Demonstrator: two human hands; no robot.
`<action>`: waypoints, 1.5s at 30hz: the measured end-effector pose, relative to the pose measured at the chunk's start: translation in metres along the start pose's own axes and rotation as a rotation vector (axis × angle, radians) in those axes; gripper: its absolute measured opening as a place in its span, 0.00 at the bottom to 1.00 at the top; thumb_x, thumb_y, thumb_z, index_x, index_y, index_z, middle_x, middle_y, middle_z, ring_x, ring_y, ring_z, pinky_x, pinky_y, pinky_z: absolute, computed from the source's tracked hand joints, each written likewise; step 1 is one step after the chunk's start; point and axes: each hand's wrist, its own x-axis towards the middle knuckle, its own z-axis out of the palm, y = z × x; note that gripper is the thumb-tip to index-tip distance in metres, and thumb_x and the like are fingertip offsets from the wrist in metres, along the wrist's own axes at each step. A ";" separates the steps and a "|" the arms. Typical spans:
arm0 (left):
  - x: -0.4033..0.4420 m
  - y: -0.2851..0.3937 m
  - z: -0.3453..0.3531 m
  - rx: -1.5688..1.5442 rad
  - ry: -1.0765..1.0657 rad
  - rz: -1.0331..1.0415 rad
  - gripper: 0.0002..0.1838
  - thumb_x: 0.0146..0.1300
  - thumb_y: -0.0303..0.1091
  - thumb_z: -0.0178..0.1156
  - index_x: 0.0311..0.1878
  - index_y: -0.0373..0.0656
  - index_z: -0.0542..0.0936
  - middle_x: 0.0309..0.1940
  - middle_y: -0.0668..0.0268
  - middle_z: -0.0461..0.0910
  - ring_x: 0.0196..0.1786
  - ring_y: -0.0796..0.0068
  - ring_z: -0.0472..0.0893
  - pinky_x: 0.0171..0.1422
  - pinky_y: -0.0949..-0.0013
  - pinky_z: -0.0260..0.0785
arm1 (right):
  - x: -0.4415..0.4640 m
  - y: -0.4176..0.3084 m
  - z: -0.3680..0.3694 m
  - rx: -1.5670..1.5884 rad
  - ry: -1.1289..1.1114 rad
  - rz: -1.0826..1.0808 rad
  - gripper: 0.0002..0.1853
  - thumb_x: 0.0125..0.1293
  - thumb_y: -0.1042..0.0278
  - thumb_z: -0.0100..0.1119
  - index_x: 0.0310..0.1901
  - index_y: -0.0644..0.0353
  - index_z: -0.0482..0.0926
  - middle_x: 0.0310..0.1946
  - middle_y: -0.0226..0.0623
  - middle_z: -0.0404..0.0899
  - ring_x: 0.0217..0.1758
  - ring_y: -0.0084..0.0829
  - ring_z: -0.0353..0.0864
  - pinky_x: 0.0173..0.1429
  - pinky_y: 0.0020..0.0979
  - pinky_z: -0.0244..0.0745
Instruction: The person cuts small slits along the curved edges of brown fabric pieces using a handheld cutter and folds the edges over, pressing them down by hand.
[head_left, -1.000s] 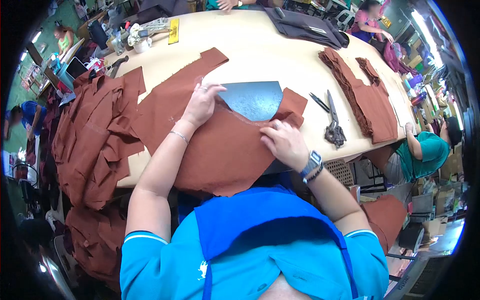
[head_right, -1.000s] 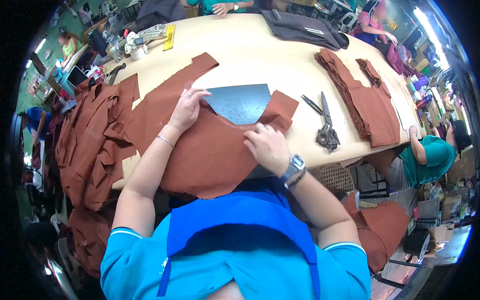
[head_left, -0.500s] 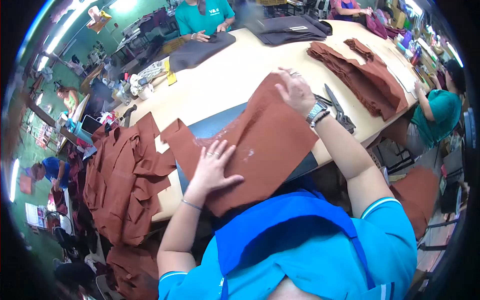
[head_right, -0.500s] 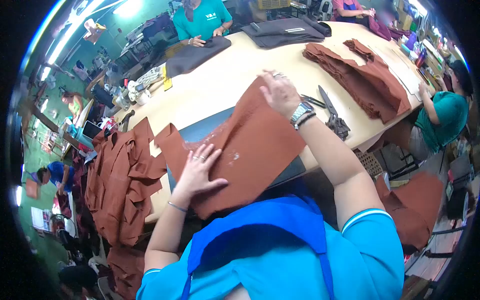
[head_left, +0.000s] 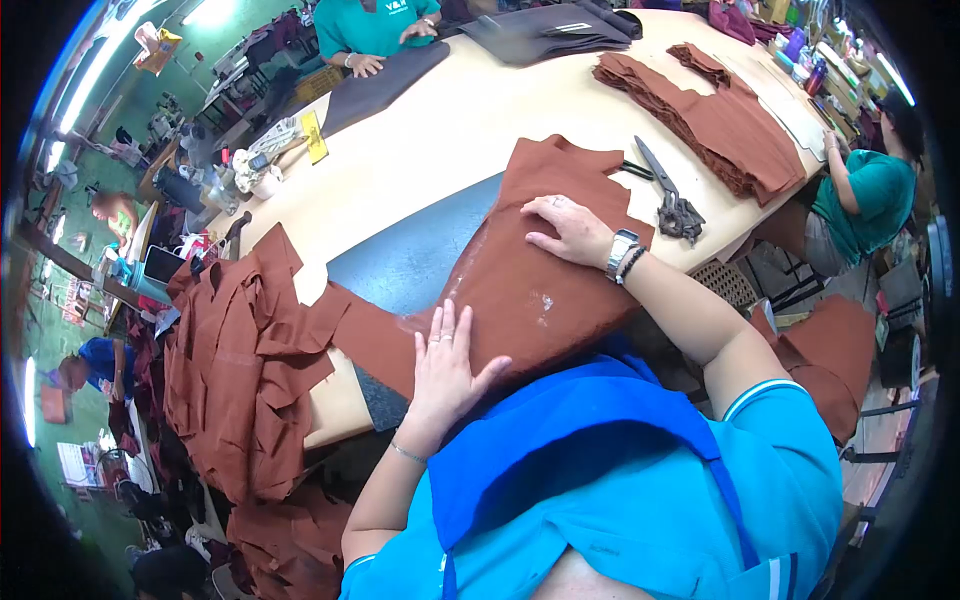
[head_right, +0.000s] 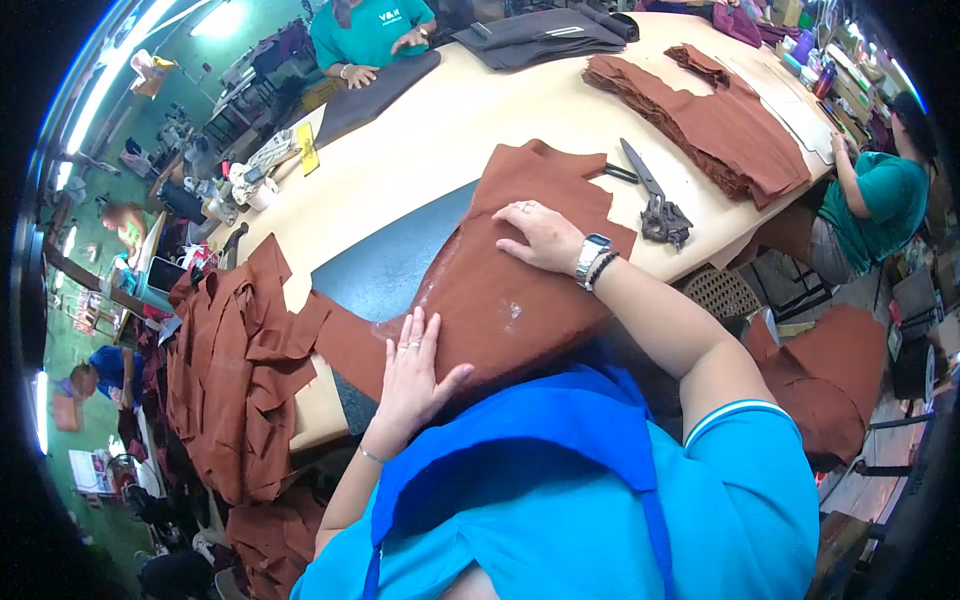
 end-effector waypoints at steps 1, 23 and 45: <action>-0.005 0.003 0.000 -0.002 -0.001 0.022 0.49 0.65 0.68 0.56 0.78 0.43 0.59 0.79 0.46 0.53 0.81 0.48 0.53 0.79 0.35 0.44 | -0.001 0.001 -0.003 0.008 -0.016 0.011 0.19 0.66 0.60 0.65 0.54 0.60 0.78 0.51 0.45 0.81 0.59 0.46 0.78 0.65 0.42 0.74; 0.057 -0.014 0.013 -0.194 0.456 0.037 0.09 0.68 0.32 0.61 0.47 0.41 0.86 0.39 0.60 0.82 0.38 0.58 0.84 0.42 0.59 0.78 | 0.022 -0.005 0.032 -0.104 -0.099 -0.317 0.17 0.71 0.62 0.57 0.58 0.56 0.81 0.58 0.38 0.80 0.61 0.40 0.76 0.70 0.40 0.70; 0.048 -0.014 0.012 -0.101 0.443 0.038 0.08 0.67 0.33 0.61 0.44 0.44 0.87 0.34 0.61 0.80 0.34 0.59 0.83 0.39 0.59 0.77 | 0.011 -0.052 0.037 -0.118 -0.138 -0.357 0.19 0.67 0.62 0.62 0.57 0.57 0.79 0.55 0.41 0.79 0.60 0.40 0.78 0.65 0.39 0.73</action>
